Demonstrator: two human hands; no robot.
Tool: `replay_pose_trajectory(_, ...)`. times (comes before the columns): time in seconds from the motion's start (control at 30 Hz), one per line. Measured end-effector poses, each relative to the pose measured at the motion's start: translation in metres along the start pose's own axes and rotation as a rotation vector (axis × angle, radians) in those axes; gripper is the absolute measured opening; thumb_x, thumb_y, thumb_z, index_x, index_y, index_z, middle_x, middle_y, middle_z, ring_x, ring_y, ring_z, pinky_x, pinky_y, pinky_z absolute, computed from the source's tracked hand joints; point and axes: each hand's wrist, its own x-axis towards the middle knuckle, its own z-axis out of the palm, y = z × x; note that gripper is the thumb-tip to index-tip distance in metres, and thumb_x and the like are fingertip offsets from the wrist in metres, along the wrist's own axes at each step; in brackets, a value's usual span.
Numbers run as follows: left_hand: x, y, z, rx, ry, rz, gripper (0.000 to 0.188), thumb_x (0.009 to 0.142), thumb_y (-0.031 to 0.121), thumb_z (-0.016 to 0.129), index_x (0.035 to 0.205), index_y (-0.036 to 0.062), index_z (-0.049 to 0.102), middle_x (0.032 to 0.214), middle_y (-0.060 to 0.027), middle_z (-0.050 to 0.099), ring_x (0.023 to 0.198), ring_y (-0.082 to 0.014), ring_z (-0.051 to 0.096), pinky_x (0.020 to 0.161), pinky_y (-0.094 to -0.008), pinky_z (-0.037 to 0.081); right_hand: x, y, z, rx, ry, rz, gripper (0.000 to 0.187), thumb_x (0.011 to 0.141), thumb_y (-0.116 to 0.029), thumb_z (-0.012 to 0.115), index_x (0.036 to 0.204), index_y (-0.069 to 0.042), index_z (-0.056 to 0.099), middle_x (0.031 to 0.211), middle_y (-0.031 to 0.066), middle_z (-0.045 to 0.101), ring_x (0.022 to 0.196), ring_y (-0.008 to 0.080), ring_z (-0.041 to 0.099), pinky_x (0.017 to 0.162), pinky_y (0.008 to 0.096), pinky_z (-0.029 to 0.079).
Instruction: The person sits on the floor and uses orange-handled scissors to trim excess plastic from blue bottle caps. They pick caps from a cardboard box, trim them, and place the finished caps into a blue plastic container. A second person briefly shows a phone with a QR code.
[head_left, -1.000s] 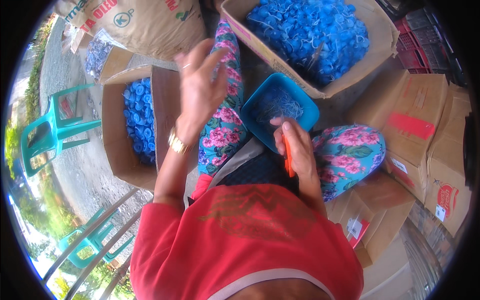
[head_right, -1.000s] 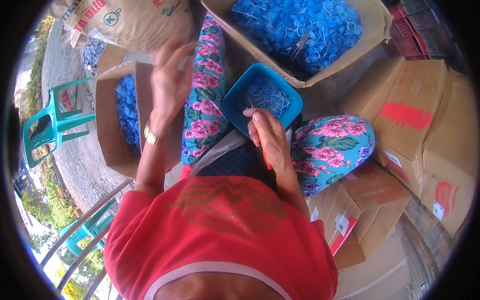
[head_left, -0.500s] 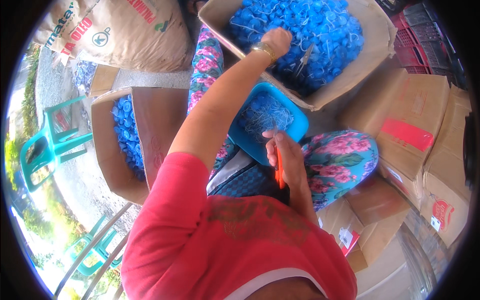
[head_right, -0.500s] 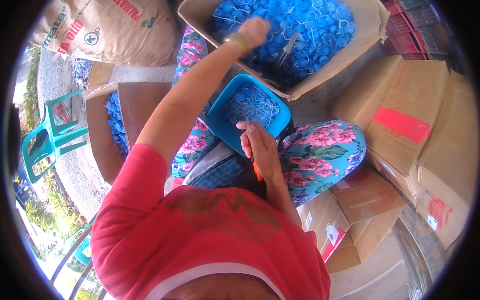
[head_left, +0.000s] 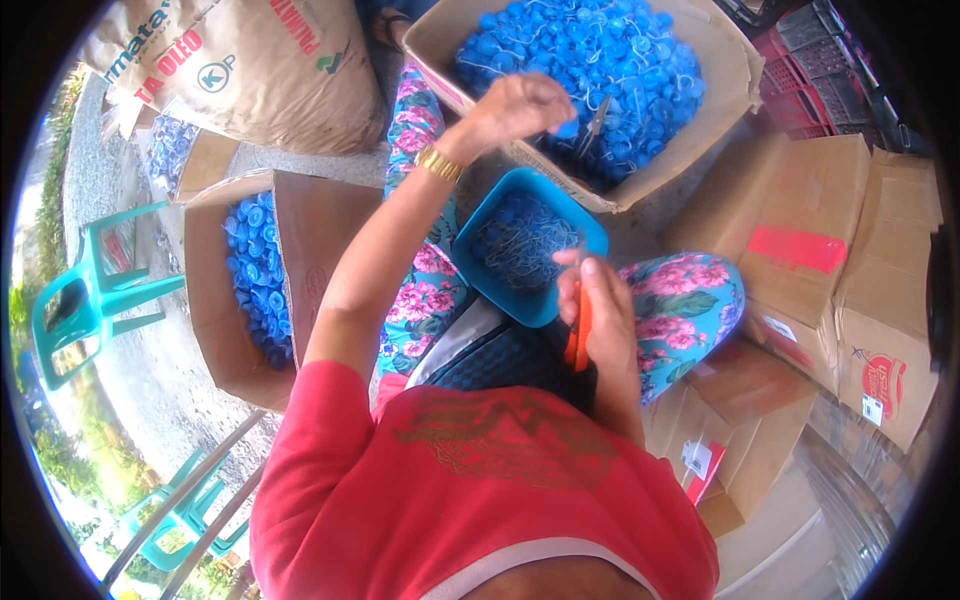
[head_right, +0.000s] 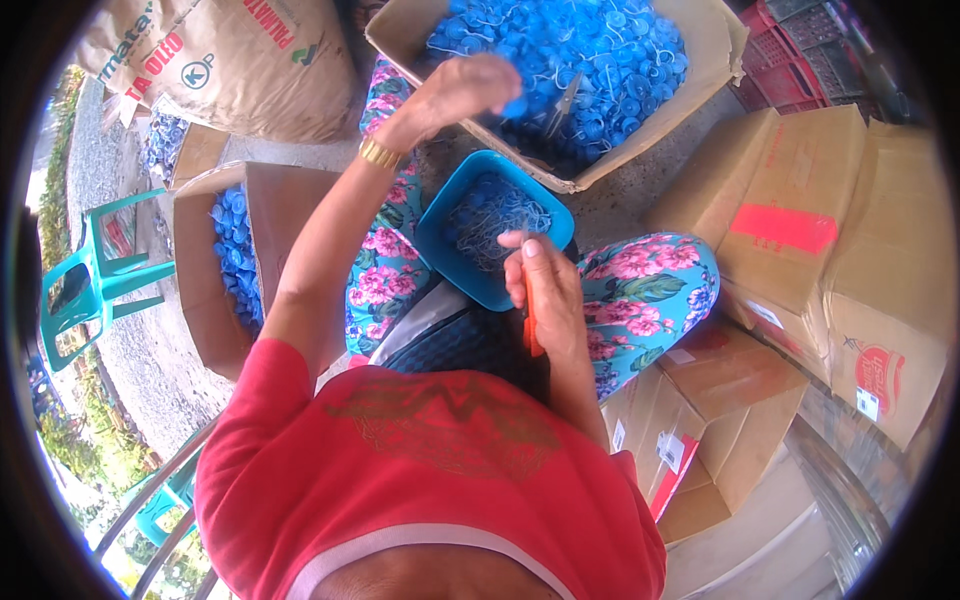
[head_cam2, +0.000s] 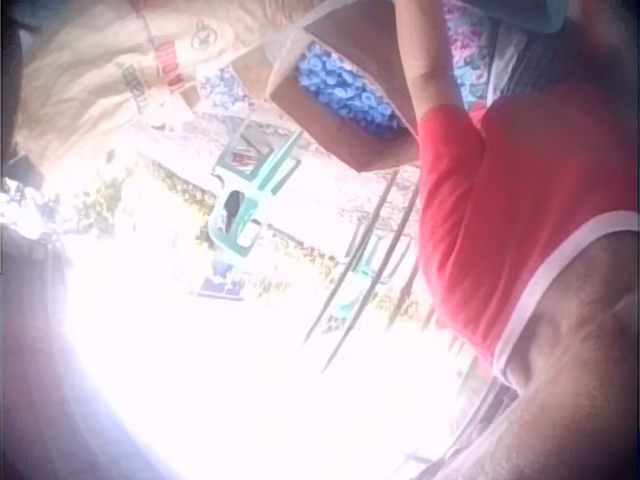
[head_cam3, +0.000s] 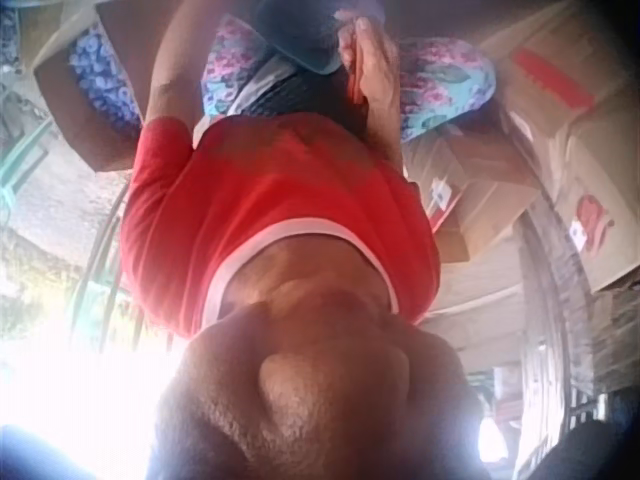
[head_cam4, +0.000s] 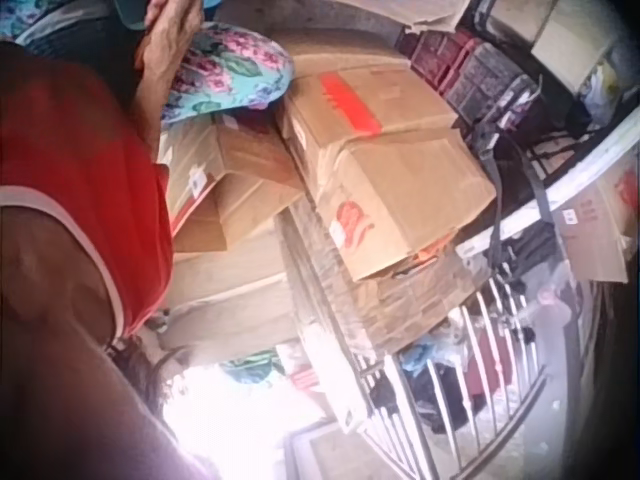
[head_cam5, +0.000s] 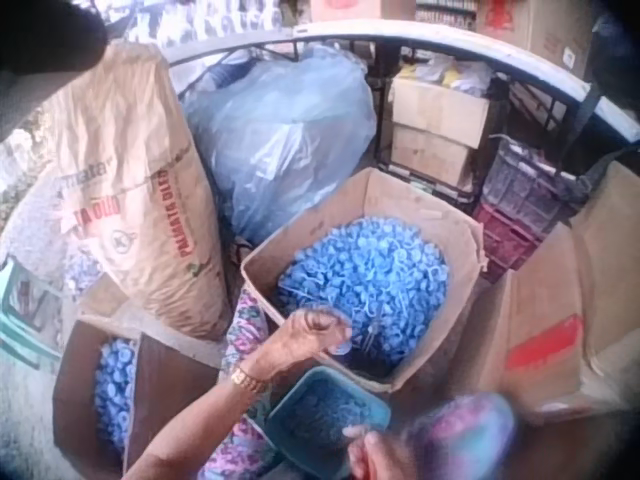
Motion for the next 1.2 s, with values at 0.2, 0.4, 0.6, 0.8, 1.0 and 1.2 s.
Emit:
replay_pose_trajectory(0.2, -0.064, 0.050, 0.020, -1.179, 0.014, -0.100, 0.025, 0.093, 0.022, 0.056, 0.091, -0.0001, 0.067, 0.098, -0.0107, 0.065, 0.093, -0.0207, 0.062, 0.085, -0.0372, 0.052, -0.011, -0.030, 0.013, -0.172, 0.029, -0.182, 0.030, 0.100, -0.028, 0.045, 0.113, -0.005, 0.060, 0.071, -0.0016, 0.050, 0.057, 0.0040, 0.041, 0.050, 0.0186, 0.032)
replay_pose_trajectory(0.4, -0.097, 0.085, 0.024, -1.225, -0.118, -0.146, 0.032, 0.096, 0.025, 0.053, 0.104, -0.0038, 0.064, 0.107, -0.0118, 0.062, 0.096, -0.0217, 0.061, 0.092, -0.0415, 0.050, -0.022, -0.035, 0.021, -0.212, 0.031, -0.273, 0.030, 0.099, -0.027, 0.047, 0.120, -0.007, 0.056, 0.072, -0.0016, 0.051, 0.058, 0.0036, 0.040, 0.050, 0.0183, 0.032)
replay_pose_trajectory(0.6, -0.115, 0.102, 0.013, -0.901, -0.158, -0.041, 0.035, 0.096, 0.023, 0.051, 0.120, -0.0024, 0.058, 0.117, -0.0119, 0.059, 0.100, -0.0198, 0.060, 0.095, -0.0397, 0.049, -0.035, -0.037, 0.016, -0.190, 0.011, -0.290, 0.031, 0.098, -0.025, 0.048, 0.121, -0.005, 0.055, 0.072, -0.0012, 0.051, 0.059, 0.0040, 0.042, 0.052, 0.0187, 0.034)
replay_pose_trajectory(0.8, -0.124, 0.113, 0.010, -0.855, -0.197, 0.041, 0.040, 0.090, 0.016, 0.050, 0.126, -0.0006, 0.054, 0.127, -0.0118, 0.056, 0.096, -0.0186, 0.059, 0.092, -0.0343, 0.049, -0.044, -0.039, 0.019, -0.189, -0.021, -0.299, 0.033, 0.098, -0.025, 0.049, 0.123, -0.003, 0.053, 0.073, 0.0001, 0.053, 0.059, 0.0051, 0.043, 0.052, 0.0195, 0.035)
replay_pose_trajectory(1.0, -0.123, 0.117, 0.010, -0.840, -0.304, 0.151, 0.048, 0.084, 0.011, 0.048, 0.130, -0.0025, 0.051, 0.128, -0.0124, 0.056, 0.092, -0.0177, 0.057, 0.083, -0.0307, 0.047, -0.047, -0.039, 0.019, -0.121, -0.112, -0.270, 0.037, 0.097, -0.022, 0.050, 0.129, -0.002, 0.047, 0.075, 0.0029, 0.055, 0.060, 0.0063, 0.046, 0.053, 0.0195, 0.036)
replay_pose_trajectory(1.2, -0.123, 0.125, 0.009, -0.767, -0.427, 0.142, 0.055, 0.077, 0.005, 0.046, 0.131, -0.0035, 0.049, 0.124, -0.0131, 0.058, 0.091, -0.0158, 0.055, 0.080, -0.0292, 0.045, -0.044, -0.035, 0.018, 0.088, -0.214, -0.167, 0.043, 0.097, -0.020, 0.050, 0.136, -0.002, 0.041, 0.079, 0.0068, 0.056, 0.062, 0.0092, 0.049, 0.053, 0.0210, 0.039)
